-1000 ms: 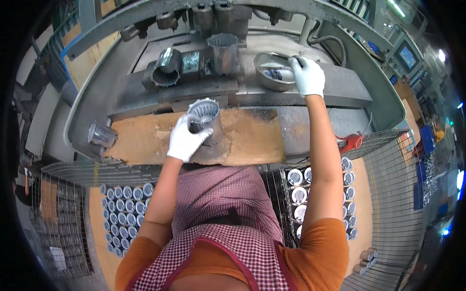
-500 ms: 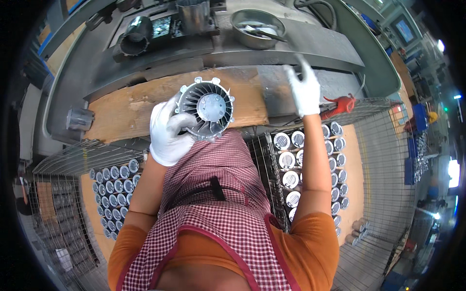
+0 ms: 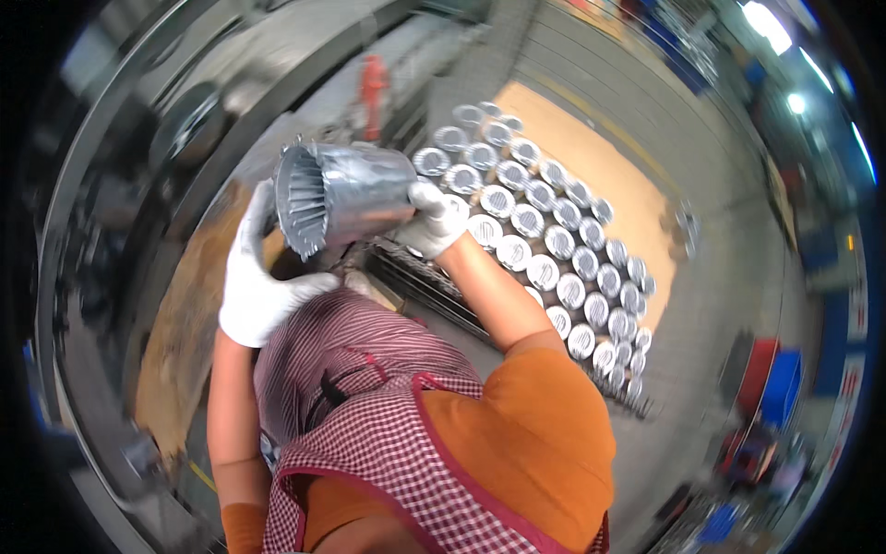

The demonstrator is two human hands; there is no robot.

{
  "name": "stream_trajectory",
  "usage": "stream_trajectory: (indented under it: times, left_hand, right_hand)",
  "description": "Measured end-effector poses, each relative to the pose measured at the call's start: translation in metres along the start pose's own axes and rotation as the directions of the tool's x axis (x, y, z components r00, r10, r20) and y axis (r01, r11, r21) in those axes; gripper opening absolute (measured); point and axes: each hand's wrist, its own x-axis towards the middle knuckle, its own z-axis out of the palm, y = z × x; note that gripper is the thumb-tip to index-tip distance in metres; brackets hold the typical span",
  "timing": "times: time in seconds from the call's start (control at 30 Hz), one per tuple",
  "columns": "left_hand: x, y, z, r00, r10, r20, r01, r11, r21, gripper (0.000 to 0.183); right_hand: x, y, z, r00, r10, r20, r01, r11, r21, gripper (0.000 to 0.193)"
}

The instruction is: The recorder operates a press machine and uses a screwdriver and pneumatic tool to process metal cylindrical components in a factory.

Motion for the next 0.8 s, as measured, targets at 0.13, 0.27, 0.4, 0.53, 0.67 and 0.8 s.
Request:
stream_trajectory:
  times: [0.13,0.27,0.4,0.53,0.67,0.8]
  left_hand:
    - [0.039,-0.034,0.034,0.993,-0.096,-0.069,0.109,0.965,0.238,0.084]
    - [0.076,-0.083,0.063,0.969,-0.236,-0.078,0.248,0.932,0.263,0.074]
    - [0.091,-0.105,0.095,0.93,-0.332,-0.162,0.369,0.845,0.387,0.065]
    - [0.09,-0.109,0.102,0.926,-0.283,-0.249,0.364,0.842,0.397,0.053]
    - [0.081,-0.142,0.101,0.906,-0.202,-0.371,0.368,0.81,0.457,0.051]
    - [0.079,-0.138,0.099,0.919,-0.19,-0.345,0.329,0.852,0.407,0.05]
  right_hand:
    - [-0.053,-0.065,-0.061,0.942,-0.204,-0.266,0.163,0.972,-0.168,0.079]
    - [-0.111,-0.128,-0.139,0.673,-0.492,-0.552,0.104,0.802,-0.588,0.08]
    - [-0.181,-0.185,-0.263,0.245,-0.819,-0.519,-0.304,0.444,-0.843,0.094]
    - [-0.232,-0.236,-0.297,-0.036,-0.852,-0.522,-0.793,0.342,-0.504,0.105]
    - [-0.244,-0.254,-0.312,-0.273,-0.811,-0.517,-0.923,0.372,-0.096,0.095]
    - [-0.274,-0.255,-0.362,-0.303,-0.764,-0.569,-0.904,0.42,-0.083,0.095]
